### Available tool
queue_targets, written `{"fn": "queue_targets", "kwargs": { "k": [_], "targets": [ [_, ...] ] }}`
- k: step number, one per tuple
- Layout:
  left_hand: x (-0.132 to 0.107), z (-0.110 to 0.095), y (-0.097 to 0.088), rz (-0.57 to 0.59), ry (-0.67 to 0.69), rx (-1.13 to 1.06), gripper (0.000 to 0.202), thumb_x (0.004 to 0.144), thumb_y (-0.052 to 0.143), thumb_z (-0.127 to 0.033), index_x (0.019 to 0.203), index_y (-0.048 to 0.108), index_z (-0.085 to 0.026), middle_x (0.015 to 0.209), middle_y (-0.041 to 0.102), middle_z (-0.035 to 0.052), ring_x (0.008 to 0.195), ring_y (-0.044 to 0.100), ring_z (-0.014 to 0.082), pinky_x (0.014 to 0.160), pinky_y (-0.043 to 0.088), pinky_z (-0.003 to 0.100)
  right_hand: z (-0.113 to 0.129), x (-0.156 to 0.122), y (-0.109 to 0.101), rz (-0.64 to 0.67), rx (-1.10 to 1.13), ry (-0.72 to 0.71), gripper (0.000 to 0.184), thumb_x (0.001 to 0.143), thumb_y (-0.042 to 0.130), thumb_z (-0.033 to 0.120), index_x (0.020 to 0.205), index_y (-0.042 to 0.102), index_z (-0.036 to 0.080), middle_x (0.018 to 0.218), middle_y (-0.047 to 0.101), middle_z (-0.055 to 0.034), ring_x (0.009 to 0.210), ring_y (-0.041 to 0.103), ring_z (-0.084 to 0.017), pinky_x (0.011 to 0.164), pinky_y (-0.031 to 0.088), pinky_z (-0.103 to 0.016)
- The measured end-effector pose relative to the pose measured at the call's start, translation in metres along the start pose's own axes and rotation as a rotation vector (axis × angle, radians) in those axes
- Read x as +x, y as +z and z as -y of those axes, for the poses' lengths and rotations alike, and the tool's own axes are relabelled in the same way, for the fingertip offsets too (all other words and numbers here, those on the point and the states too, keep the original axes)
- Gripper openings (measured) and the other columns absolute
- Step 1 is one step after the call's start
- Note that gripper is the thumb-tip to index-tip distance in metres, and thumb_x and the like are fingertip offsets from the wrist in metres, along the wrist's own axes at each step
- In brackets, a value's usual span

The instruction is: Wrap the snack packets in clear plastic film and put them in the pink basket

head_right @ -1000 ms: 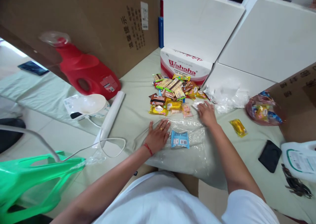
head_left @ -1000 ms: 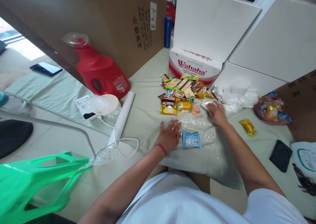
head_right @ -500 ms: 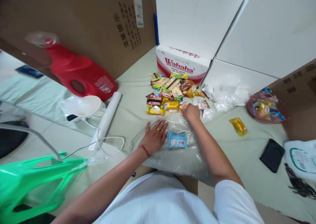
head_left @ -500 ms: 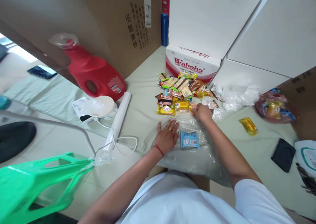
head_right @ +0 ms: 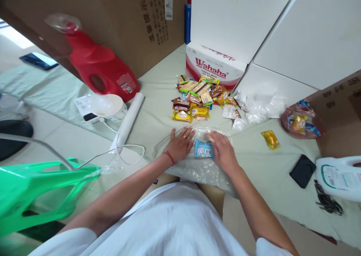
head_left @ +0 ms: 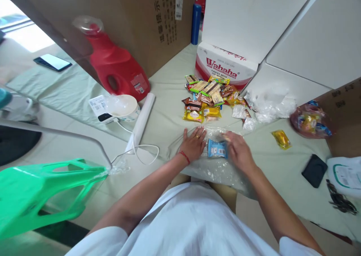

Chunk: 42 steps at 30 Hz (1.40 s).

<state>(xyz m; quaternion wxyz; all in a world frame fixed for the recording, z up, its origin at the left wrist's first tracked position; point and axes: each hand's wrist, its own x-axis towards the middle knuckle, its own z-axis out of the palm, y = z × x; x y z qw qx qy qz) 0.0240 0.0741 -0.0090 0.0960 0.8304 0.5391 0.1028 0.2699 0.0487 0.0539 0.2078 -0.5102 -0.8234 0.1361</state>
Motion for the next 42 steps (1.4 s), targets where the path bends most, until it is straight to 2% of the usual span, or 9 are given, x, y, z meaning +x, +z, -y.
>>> {"fn": "queue_targets", "kwargs": {
  "k": [6,15,20,23,27,30,32,36,42],
  "targets": [
    [0.000,0.000,0.002,-0.025,0.015,0.002,0.057,0.107,0.027,-0.039,0.161,0.040,-0.025,0.169,0.037,0.0081,0.159,0.029,0.0267,0.128,0.009,0.069,0.011,-0.018,0.026,0.205,-0.066,-0.088,0.064,0.106,0.042,0.045,0.166,0.029,0.025,0.166,0.038,-0.0146,0.155,0.031,-0.031,0.124,0.026,-0.061],
    [0.000,-0.001,0.001,-0.033,0.015,0.020,0.056,0.108,0.025,-0.039,0.159,0.042,-0.025,0.169,0.036,0.0084,0.158,0.031,0.0257,0.127,0.011,0.069,-0.016,0.009,0.032,0.350,-0.082,-0.124,0.061,0.098,0.060,0.035,0.157,0.046,0.024,0.144,0.058,-0.0179,0.145,0.042,-0.036,0.117,0.032,-0.062],
    [-0.002,0.005,-0.013,-0.040,-0.015,-0.033,0.057,0.108,0.027,-0.041,0.160,0.041,-0.023,0.169,0.037,0.0083,0.158,0.031,0.0253,0.128,0.018,0.064,-0.009,-0.004,0.013,0.212,-0.080,-0.134,0.066,0.099,0.059,0.047,0.159,0.041,0.028,0.156,0.048,-0.0174,0.149,0.038,-0.037,0.119,0.026,-0.068],
    [-0.018,0.011,-0.022,-0.161,-0.033,-0.036,0.056,0.105,0.034,-0.039,0.155,0.048,-0.017,0.167,0.040,0.0122,0.160,0.026,0.0278,0.130,0.017,0.060,-0.002,-0.036,-0.014,0.036,-0.001,-0.139,0.050,0.101,0.057,0.044,0.148,0.053,0.028,0.141,0.059,-0.0153,0.138,0.050,-0.033,0.115,0.040,-0.060],
    [-0.052,0.020,-0.026,-0.138,0.270,-0.094,0.046,0.102,0.039,-0.035,0.137,0.065,-0.023,0.152,0.059,0.0119,0.156,0.036,0.0260,0.132,0.016,0.055,0.002,-0.095,-0.022,0.055,0.047,-0.176,0.047,0.095,0.068,0.048,0.136,0.063,0.028,0.124,0.066,-0.0146,0.123,0.059,-0.035,0.102,0.052,-0.056],
    [-0.073,0.027,-0.022,0.072,0.545,-0.133,0.050,0.098,0.049,-0.055,0.138,0.066,-0.030,0.156,0.056,0.0102,0.155,0.036,0.0294,0.132,0.012,0.058,-0.003,-0.125,-0.004,0.116,-0.028,-0.153,0.055,0.092,0.071,0.051,0.141,0.061,0.027,0.138,0.062,-0.0165,0.129,0.057,-0.038,0.108,0.048,-0.063],
    [-0.080,0.032,-0.021,0.165,0.546,-0.104,0.069,0.090,0.055,-0.071,0.147,0.058,-0.033,0.163,0.047,0.0113,0.157,0.032,0.0347,0.130,0.003,0.064,-0.008,-0.132,0.006,0.126,-0.032,-0.130,0.035,0.098,0.063,0.041,0.130,0.067,0.028,0.134,0.066,-0.0142,0.125,0.061,-0.035,0.107,0.049,-0.062],
    [-0.077,0.040,-0.028,0.158,0.416,-0.048,0.102,0.079,0.058,-0.087,0.160,0.043,-0.026,0.170,0.033,0.0176,0.158,0.027,0.0401,0.128,0.006,0.064,-0.014,-0.114,-0.002,0.133,0.112,-0.102,0.024,0.105,0.049,0.027,0.105,0.072,0.026,0.110,0.075,-0.0088,0.106,0.068,-0.028,0.095,0.056,-0.051],
    [-0.061,0.047,-0.037,0.181,0.459,-0.017,0.112,0.072,0.065,-0.086,0.163,0.036,-0.028,0.173,0.022,0.0209,0.153,0.033,0.0461,0.124,0.015,0.067,-0.015,-0.055,-0.048,0.131,0.275,0.038,0.028,0.106,0.045,0.039,0.094,0.065,0.024,0.093,0.070,-0.0069,0.089,0.067,-0.021,0.081,0.053,-0.034]
  ]
}}
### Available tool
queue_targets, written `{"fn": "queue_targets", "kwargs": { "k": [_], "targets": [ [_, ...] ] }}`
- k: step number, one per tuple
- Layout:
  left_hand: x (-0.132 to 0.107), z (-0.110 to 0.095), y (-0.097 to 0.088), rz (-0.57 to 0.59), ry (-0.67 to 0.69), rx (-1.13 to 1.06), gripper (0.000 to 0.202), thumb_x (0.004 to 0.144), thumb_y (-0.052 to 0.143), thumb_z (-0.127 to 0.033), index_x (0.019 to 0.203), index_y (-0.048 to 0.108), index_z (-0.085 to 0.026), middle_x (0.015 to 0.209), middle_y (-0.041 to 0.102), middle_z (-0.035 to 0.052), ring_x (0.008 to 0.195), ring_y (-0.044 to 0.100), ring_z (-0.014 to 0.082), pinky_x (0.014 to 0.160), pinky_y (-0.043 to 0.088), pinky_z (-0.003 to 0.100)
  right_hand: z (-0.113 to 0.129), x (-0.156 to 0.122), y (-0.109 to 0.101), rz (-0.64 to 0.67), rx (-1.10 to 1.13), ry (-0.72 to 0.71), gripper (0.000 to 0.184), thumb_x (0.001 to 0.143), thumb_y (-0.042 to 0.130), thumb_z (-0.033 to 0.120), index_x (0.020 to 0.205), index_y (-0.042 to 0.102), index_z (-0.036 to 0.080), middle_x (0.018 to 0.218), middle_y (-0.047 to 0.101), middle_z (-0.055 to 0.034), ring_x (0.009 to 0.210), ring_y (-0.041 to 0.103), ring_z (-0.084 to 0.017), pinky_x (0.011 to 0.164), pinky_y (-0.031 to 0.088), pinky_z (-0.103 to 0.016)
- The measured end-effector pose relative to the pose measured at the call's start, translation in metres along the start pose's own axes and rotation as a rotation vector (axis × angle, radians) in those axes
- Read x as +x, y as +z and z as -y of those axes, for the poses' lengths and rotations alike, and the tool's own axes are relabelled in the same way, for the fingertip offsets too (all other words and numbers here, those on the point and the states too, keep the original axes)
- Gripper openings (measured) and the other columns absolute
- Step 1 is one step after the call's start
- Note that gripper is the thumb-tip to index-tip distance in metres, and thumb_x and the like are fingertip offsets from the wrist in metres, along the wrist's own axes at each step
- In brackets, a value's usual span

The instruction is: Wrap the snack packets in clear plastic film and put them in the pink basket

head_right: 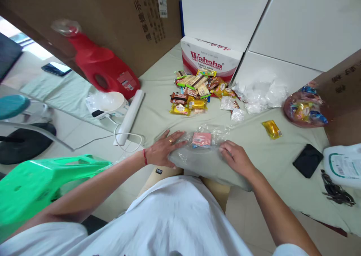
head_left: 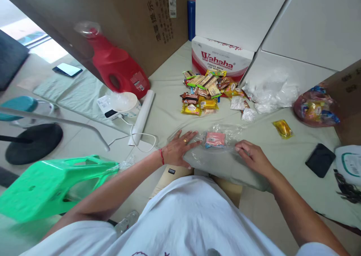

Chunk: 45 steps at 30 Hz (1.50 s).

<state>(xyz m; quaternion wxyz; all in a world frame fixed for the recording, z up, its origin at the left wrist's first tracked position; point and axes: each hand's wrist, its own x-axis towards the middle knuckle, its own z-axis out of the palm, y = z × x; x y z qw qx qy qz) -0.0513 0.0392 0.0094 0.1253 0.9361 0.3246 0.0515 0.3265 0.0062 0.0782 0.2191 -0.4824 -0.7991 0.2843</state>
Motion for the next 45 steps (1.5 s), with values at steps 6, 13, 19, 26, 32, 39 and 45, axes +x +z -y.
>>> {"fn": "queue_targets", "kwargs": {
  "k": [6,13,19,26,32,39,45],
  "targets": [
    [0.008,0.001,0.005,-0.055,0.009,-0.001,0.093,0.078,0.066,-0.081,0.155,0.050,-0.030,0.172,0.026,0.0188,0.153,0.034,0.0448,0.123,0.012,0.068,-0.015,0.053,-0.013,0.126,0.197,0.297,0.030,0.097,0.051,0.047,0.088,0.064,0.021,0.072,0.069,-0.0019,0.064,0.064,-0.017,0.063,0.046,-0.027],
    [0.017,-0.011,0.006,-0.289,-0.055,-0.057,0.038,0.094,0.060,-0.041,0.128,0.072,-0.030,0.158,0.054,0.0086,0.152,0.039,0.0343,0.127,0.004,0.066,-0.025,0.083,-0.007,0.253,0.453,0.577,0.033,0.085,0.059,0.054,0.081,0.060,0.021,0.060,0.061,0.0017,0.050,0.058,-0.014,0.048,0.042,-0.025],
    [0.022,0.000,0.015,-0.603,-0.516,-0.392,0.039,0.101,0.044,-0.029,0.080,0.076,-0.023,0.112,0.078,0.0072,0.137,0.054,0.0280,0.114,0.045,0.053,-0.029,0.093,-0.006,0.265,0.487,0.585,0.040,0.081,0.062,0.059,0.073,0.057,0.021,0.060,0.056,0.0039,0.045,0.049,-0.010,0.043,0.037,-0.024],
    [-0.013,-0.047,0.022,-0.751,-0.023,-0.007,0.020,0.091,0.058,-0.024,0.105,0.071,-0.027,0.115,0.074,0.0047,0.116,0.064,0.0236,0.103,0.045,0.045,-0.033,0.099,-0.004,0.302,0.493,0.580,0.043,0.080,0.063,0.062,0.069,0.056,0.021,0.058,0.054,0.0040,0.046,0.048,-0.010,0.042,0.036,-0.023],
    [0.007,-0.063,0.044,-0.388,-0.022,-0.039,0.044,0.098,0.061,-0.056,0.128,0.066,-0.023,0.135,0.070,0.0142,0.130,0.061,0.0298,0.116,0.031,0.054,-0.035,0.094,-0.004,0.309,0.553,0.616,0.046,0.075,0.070,0.064,0.070,0.056,0.021,0.064,0.059,0.0033,0.046,0.048,-0.009,0.043,0.036,-0.024],
    [0.014,-0.043,0.034,-0.438,-0.168,-0.529,0.035,0.109,0.040,-0.038,0.097,0.069,-0.022,0.116,0.077,0.0105,0.114,0.070,0.0214,0.102,0.048,0.041,-0.040,0.086,-0.014,0.300,0.535,0.602,0.049,0.075,0.071,0.067,0.072,0.056,0.020,0.067,0.060,0.0033,0.045,0.045,-0.008,0.044,0.033,-0.024],
    [0.028,-0.031,0.007,-0.493,-0.566,-0.929,0.037,0.108,0.031,-0.048,0.098,0.057,-0.023,0.099,0.075,0.0067,0.077,0.074,0.0182,0.075,0.057,0.034,-0.045,0.093,-0.021,0.372,0.444,0.547,0.048,0.078,0.068,0.066,0.071,0.057,0.020,0.061,0.058,0.0037,0.044,0.041,-0.007,0.046,0.031,-0.024]
  ]
}}
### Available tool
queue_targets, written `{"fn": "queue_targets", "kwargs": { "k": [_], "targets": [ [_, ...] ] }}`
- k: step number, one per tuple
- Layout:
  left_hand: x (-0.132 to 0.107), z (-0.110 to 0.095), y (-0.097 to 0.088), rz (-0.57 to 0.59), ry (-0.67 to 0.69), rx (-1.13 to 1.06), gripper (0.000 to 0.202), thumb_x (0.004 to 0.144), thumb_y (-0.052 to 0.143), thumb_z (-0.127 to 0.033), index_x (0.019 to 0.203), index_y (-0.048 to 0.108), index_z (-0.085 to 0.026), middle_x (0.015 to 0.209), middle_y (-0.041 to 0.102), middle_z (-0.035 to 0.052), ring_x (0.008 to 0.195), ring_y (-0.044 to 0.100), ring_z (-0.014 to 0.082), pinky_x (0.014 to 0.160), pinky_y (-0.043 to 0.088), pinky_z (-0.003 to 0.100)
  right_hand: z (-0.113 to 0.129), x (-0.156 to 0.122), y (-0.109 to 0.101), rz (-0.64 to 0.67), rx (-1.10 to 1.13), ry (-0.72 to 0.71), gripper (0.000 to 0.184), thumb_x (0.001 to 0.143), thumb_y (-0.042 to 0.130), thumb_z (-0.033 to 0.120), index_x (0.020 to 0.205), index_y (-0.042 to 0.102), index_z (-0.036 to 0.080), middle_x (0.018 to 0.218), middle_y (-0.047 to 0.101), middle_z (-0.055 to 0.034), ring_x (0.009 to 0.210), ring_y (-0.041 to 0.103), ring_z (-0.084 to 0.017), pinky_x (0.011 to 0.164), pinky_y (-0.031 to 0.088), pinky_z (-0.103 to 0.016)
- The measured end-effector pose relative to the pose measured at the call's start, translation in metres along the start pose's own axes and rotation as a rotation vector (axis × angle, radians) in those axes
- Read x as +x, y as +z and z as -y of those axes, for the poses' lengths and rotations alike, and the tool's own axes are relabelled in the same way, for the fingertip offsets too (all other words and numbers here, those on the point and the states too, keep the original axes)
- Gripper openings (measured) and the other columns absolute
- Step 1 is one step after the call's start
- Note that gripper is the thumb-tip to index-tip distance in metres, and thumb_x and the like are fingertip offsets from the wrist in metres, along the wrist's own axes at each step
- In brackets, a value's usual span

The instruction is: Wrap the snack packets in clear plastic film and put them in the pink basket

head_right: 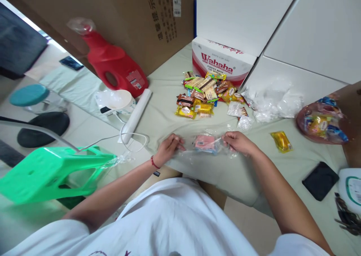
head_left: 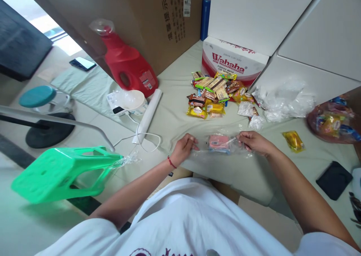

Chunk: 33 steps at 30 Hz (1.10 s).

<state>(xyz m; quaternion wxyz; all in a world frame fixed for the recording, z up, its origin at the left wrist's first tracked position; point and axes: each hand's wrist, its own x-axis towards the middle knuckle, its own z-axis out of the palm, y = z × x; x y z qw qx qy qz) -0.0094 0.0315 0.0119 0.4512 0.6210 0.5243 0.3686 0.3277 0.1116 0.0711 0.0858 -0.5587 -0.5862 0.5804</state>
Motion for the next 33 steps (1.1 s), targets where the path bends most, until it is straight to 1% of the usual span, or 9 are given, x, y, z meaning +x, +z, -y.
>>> {"fn": "queue_targets", "kwargs": {
  "k": [3,6,9,12,17,22,25,28,33],
  "targets": [
    [0.002,-0.002,-0.007,0.116,0.249,0.204,0.026,0.099,0.048,-0.045,0.106,0.059,-0.023,0.123,0.072,0.0127,0.107,0.072,0.0259,0.098,0.054,0.045,0.000,0.007,-0.002,0.011,-0.013,0.018,0.048,0.078,0.066,0.066,0.070,0.057,0.020,0.061,0.059,0.0028,0.044,0.040,-0.007,0.045,0.030,-0.023],
    [-0.003,0.004,-0.012,0.315,0.527,0.530,0.040,0.086,0.065,-0.045,0.120,0.064,-0.024,0.151,0.057,0.0173,0.141,0.052,0.0343,0.123,0.030,0.060,-0.001,0.011,-0.002,0.011,-0.016,0.030,0.046,0.079,0.066,0.065,0.070,0.057,0.020,0.059,0.059,0.0027,0.044,0.041,-0.008,0.045,0.030,-0.023],
    [-0.007,0.016,-0.011,0.391,0.565,0.690,0.037,0.092,0.064,-0.049,0.123,0.068,-0.029,0.160,0.048,0.0155,0.146,0.047,0.0333,0.124,0.025,0.062,-0.002,0.011,-0.001,0.003,-0.014,0.034,0.046,0.079,0.065,0.065,0.069,0.056,0.020,0.055,0.057,0.0036,0.043,0.040,-0.008,0.045,0.030,-0.023],
    [-0.004,0.023,-0.007,0.368,0.537,0.669,0.029,0.102,0.053,-0.044,0.113,0.074,-0.028,0.148,0.061,0.0130,0.140,0.053,0.0294,0.120,0.035,0.057,-0.002,0.009,0.000,0.008,-0.001,0.028,0.048,0.076,0.068,0.066,0.068,0.056,0.020,0.052,0.053,0.0051,0.041,0.037,-0.007,0.045,0.029,-0.023],
    [0.005,0.012,-0.005,0.185,0.440,0.316,0.031,0.105,0.046,-0.037,0.096,0.072,-0.022,0.129,0.070,0.0136,0.134,0.057,0.0255,0.112,0.048,0.047,-0.002,0.006,-0.001,0.007,0.002,0.030,0.051,0.074,0.070,0.068,0.068,0.055,0.020,0.058,0.058,0.0036,0.042,0.039,-0.007,0.046,0.029,-0.023],
    [0.019,0.004,-0.006,-0.009,0.095,0.062,0.026,0.103,0.042,-0.034,0.091,0.062,-0.022,0.114,0.075,0.0093,0.107,0.069,0.0206,0.097,0.055,0.038,0.002,0.005,-0.005,0.008,-0.013,0.011,0.054,0.075,0.068,0.072,0.069,0.057,0.019,0.058,0.056,0.0036,0.044,0.037,-0.007,0.047,0.028,-0.024],
    [0.031,0.007,-0.004,-0.194,-0.094,0.202,0.025,0.098,0.043,-0.027,0.081,0.061,-0.024,0.090,0.074,0.0044,0.092,0.067,0.0207,0.089,0.054,0.037,0.001,0.008,-0.006,0.011,-0.033,0.023,0.055,0.075,0.068,0.073,0.069,0.057,0.020,0.056,0.054,0.0039,0.044,0.036,-0.007,0.047,0.028,-0.025],
    [0.040,0.011,0.000,-0.273,-0.209,0.418,0.025,0.092,0.049,-0.023,0.068,0.056,-0.024,0.072,0.066,0.0047,0.083,0.062,0.0240,0.083,0.051,0.039,-0.004,0.014,-0.005,-0.020,-0.171,0.046,0.054,0.082,0.059,0.072,0.067,0.055,0.021,0.055,0.051,0.0030,0.046,0.037,-0.010,0.049,0.029,-0.026],
    [0.044,0.017,-0.001,-0.482,-0.188,0.535,0.005,0.084,0.060,-0.024,0.079,0.061,-0.022,0.089,0.063,0.0096,0.093,0.058,0.0286,0.084,0.049,0.044,0.004,0.013,0.001,-0.318,-0.804,-0.040,0.036,0.096,0.054,0.044,0.070,0.062,0.021,0.069,0.061,-0.0070,0.068,0.053,-0.020,0.059,0.032,-0.030]
  ]
}}
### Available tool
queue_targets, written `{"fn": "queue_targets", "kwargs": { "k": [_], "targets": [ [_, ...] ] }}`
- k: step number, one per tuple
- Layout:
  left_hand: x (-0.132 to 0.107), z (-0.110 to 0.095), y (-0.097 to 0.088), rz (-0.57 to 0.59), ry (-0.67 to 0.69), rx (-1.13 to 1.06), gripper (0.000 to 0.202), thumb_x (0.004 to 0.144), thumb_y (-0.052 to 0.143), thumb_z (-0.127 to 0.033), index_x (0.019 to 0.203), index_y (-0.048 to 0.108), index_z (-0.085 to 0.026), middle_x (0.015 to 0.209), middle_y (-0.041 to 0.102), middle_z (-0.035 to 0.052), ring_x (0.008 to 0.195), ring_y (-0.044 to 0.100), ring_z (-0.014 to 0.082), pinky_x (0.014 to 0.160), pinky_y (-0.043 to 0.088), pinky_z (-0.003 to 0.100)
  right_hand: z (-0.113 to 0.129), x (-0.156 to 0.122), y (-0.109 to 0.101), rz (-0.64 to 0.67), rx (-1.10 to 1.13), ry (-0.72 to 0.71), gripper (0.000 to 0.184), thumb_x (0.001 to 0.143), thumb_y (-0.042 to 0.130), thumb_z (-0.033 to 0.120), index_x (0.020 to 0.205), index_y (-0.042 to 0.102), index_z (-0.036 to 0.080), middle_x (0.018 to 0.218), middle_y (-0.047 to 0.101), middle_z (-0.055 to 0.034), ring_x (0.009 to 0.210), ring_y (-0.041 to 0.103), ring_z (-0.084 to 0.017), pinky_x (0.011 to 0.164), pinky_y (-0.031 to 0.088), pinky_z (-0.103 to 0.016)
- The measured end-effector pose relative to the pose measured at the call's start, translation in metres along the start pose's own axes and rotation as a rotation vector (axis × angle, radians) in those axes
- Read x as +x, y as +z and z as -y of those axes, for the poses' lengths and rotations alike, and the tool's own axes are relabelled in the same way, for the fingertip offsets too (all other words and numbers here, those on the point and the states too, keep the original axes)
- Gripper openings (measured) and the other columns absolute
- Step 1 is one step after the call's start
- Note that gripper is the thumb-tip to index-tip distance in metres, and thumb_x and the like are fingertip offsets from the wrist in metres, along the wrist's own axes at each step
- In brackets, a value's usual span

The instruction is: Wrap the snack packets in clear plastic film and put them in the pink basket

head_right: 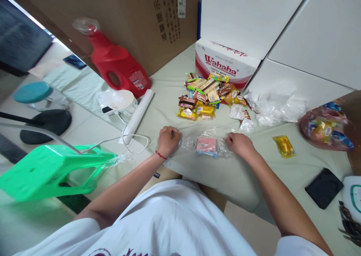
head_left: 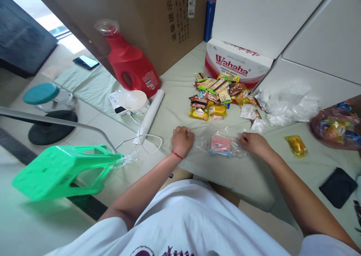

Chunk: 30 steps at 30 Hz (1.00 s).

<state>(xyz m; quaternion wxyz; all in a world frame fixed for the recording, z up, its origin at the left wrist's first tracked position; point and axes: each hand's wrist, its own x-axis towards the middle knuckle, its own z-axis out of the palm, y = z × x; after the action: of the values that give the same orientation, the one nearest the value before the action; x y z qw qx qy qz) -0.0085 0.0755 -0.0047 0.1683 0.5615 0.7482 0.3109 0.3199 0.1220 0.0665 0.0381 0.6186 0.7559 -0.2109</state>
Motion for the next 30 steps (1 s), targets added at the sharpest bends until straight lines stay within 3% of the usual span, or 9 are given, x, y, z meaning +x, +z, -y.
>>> {"fn": "queue_targets", "kwargs": {
  "k": [4,9,11,13,17,20,23,26,30],
  "targets": [
    [-0.001,0.008,-0.017,-0.292,-0.050,-0.037,0.017,0.077,0.055,-0.012,0.091,0.058,-0.022,0.098,0.061,0.0095,0.095,0.057,0.0273,0.087,0.048,0.045,0.028,-0.015,-0.016,-0.355,-0.213,-0.193,0.034,0.104,0.045,0.035,0.097,0.074,0.019,0.100,0.067,-0.0174,0.097,0.056,-0.030,0.074,0.041,-0.037],
    [-0.039,-0.006,-0.058,-0.504,0.237,-0.032,0.016,0.083,0.049,-0.009,0.087,0.057,-0.024,0.089,0.060,0.0067,0.090,0.057,0.0255,0.085,0.046,0.045,0.062,-0.022,-0.004,-0.131,-0.156,-0.556,0.031,0.106,0.050,0.035,0.115,0.078,0.027,0.104,0.067,-0.0120,0.096,0.052,-0.027,0.081,0.039,-0.038],
    [-0.061,-0.021,-0.063,-0.381,0.521,-0.052,0.019,0.090,0.046,-0.015,0.090,0.063,-0.025,0.089,0.063,0.0063,0.086,0.059,0.0242,0.082,0.046,0.044,0.067,-0.018,0.009,-0.082,-0.175,-0.541,0.030,0.105,0.051,0.036,0.116,0.078,0.029,0.102,0.066,-0.0121,0.095,0.051,-0.027,0.080,0.038,-0.038],
    [-0.074,-0.039,-0.055,-0.110,0.784,-0.074,0.029,0.094,0.044,-0.019,0.107,0.069,-0.028,0.100,0.071,0.0069,0.089,0.063,0.0237,0.082,0.046,0.044,0.065,-0.015,0.018,-0.084,-0.165,-0.514,0.030,0.106,0.052,0.037,0.116,0.078,0.029,0.100,0.065,-0.0121,0.094,0.050,-0.026,0.080,0.037,-0.037],
    [-0.066,-0.066,-0.018,0.267,0.738,0.089,0.047,0.095,0.046,-0.018,0.137,0.064,-0.029,0.128,0.073,0.0089,0.108,0.060,0.0269,0.086,0.042,0.046,0.046,-0.003,0.019,-0.050,-0.023,-0.541,0.033,0.106,0.048,0.031,0.124,0.075,0.027,0.100,0.069,-0.0101,0.091,0.054,-0.024,0.084,0.039,-0.035],
    [-0.052,-0.072,0.003,0.302,0.690,0.191,0.039,0.093,0.052,-0.014,0.124,0.071,-0.030,0.123,0.075,0.0070,0.101,0.057,0.0267,0.082,0.039,0.046,0.032,0.020,0.010,-0.149,0.004,-0.444,0.039,0.104,0.045,0.024,0.135,0.068,0.020,0.116,0.070,-0.0135,0.103,0.056,-0.027,0.093,0.040,-0.037],
    [-0.049,-0.072,0.009,0.274,0.728,0.245,0.027,0.095,0.055,-0.015,0.111,0.073,-0.028,0.116,0.076,0.0054,0.102,0.056,0.0257,0.082,0.037,0.044,0.030,0.051,0.005,-0.175,-0.100,-0.289,0.048,0.099,0.059,0.036,0.143,0.061,0.016,0.123,0.069,-0.0183,0.116,0.053,-0.035,0.095,0.040,-0.042],
    [-0.052,-0.071,0.008,0.252,0.756,0.265,0.020,0.097,0.057,-0.018,0.106,0.073,-0.026,0.111,0.076,0.0049,0.101,0.057,0.0247,0.081,0.037,0.043,0.037,0.076,0.001,-0.039,-0.149,-0.232,0.047,0.090,0.071,0.036,0.133,0.066,0.016,0.108,0.073,-0.0167,0.115,0.055,-0.036,0.094,0.041,-0.041],
    [-0.056,-0.070,0.008,0.245,0.800,0.285,0.019,0.098,0.056,-0.017,0.107,0.071,-0.024,0.111,0.076,0.0052,0.100,0.056,0.0242,0.080,0.036,0.043,0.042,0.082,-0.011,0.079,0.053,-0.262,0.019,0.091,0.065,0.027,0.103,0.078,0.019,0.088,0.074,-0.0082,0.096,0.063,-0.027,0.085,0.042,-0.032]
  ]
}}
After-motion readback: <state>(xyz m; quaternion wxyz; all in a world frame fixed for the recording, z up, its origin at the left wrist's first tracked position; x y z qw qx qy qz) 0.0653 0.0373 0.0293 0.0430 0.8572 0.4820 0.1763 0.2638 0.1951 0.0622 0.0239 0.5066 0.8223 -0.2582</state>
